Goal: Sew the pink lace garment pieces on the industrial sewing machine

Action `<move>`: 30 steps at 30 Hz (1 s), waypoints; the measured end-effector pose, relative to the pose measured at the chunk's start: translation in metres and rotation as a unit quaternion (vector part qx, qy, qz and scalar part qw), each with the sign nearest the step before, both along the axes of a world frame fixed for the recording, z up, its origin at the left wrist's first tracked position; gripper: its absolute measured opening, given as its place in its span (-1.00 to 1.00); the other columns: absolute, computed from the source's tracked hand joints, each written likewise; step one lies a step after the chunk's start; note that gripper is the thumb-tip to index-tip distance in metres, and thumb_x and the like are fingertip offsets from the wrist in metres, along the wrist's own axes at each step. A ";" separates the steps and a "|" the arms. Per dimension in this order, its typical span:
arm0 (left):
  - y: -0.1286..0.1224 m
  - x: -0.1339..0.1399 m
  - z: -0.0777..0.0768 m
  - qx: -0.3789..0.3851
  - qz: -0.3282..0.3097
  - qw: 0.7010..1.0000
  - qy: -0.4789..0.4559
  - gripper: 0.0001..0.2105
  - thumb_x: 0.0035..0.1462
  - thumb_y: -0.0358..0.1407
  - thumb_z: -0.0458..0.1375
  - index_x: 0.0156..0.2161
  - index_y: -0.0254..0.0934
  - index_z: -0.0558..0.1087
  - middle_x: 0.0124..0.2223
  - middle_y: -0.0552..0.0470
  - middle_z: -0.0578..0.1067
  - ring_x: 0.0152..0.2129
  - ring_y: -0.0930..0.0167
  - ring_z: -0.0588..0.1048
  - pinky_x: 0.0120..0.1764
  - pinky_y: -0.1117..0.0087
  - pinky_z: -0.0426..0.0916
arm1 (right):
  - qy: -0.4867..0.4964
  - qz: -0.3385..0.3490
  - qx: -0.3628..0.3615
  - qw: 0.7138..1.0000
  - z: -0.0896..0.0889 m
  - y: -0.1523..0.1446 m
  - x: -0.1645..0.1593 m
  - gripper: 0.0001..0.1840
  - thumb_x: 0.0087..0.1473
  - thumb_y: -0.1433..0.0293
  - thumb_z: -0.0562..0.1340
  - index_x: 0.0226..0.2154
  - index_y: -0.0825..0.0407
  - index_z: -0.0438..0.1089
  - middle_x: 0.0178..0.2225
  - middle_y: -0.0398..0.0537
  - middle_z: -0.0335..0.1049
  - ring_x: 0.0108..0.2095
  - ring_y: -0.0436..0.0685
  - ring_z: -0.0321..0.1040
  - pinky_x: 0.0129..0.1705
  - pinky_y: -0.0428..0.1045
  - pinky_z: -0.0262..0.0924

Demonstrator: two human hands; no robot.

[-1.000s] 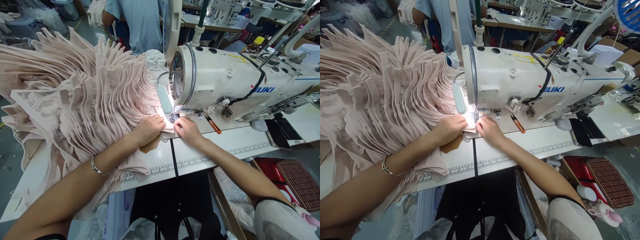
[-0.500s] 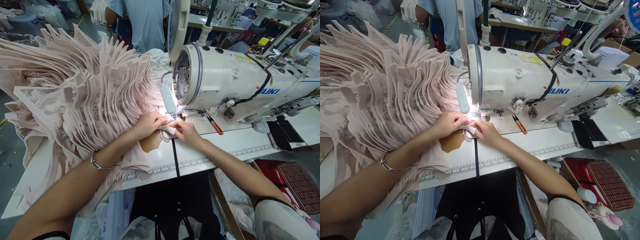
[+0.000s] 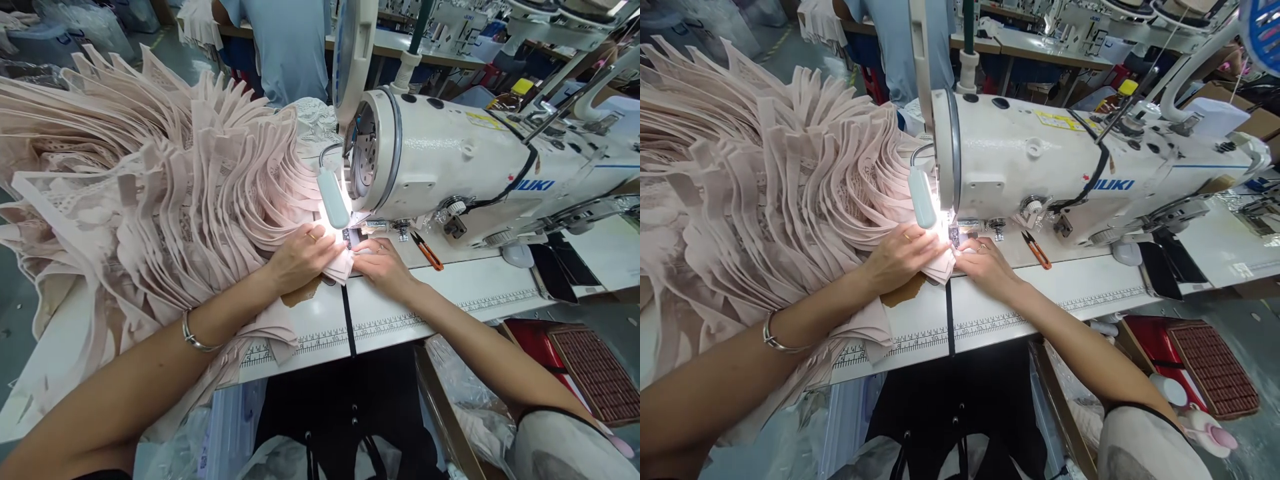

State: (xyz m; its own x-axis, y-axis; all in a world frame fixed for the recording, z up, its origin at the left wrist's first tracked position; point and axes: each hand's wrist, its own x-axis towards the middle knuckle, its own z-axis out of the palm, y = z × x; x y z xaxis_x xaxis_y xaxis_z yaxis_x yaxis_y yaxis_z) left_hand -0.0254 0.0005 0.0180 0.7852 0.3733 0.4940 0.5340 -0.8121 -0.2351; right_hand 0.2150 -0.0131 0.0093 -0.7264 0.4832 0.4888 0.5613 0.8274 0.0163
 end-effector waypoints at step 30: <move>-0.007 0.012 0.000 -0.037 -0.008 0.998 0.054 -0.67 0.43 -0.23 -0.02 -0.31 -0.33 0.47 -0.40 -0.03 0.49 -0.49 0.39 0.41 -0.43 0.37 0.27 | -0.019 -0.037 -0.094 0.995 -0.001 -0.020 0.016 -0.65 0.39 0.43 -0.01 -0.15 0.01 0.49 -0.27 -0.02 0.58 -0.21 0.11 0.48 -0.02 0.07 0.39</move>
State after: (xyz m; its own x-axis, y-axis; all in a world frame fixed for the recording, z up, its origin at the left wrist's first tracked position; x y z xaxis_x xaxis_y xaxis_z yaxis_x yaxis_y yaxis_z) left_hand -0.0129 -0.0061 0.0177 0.8382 0.3935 0.3775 0.4963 -0.8373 -0.2292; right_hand 0.2314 -0.0326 0.0080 -0.7025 0.6153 0.3577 0.6221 0.7750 -0.1113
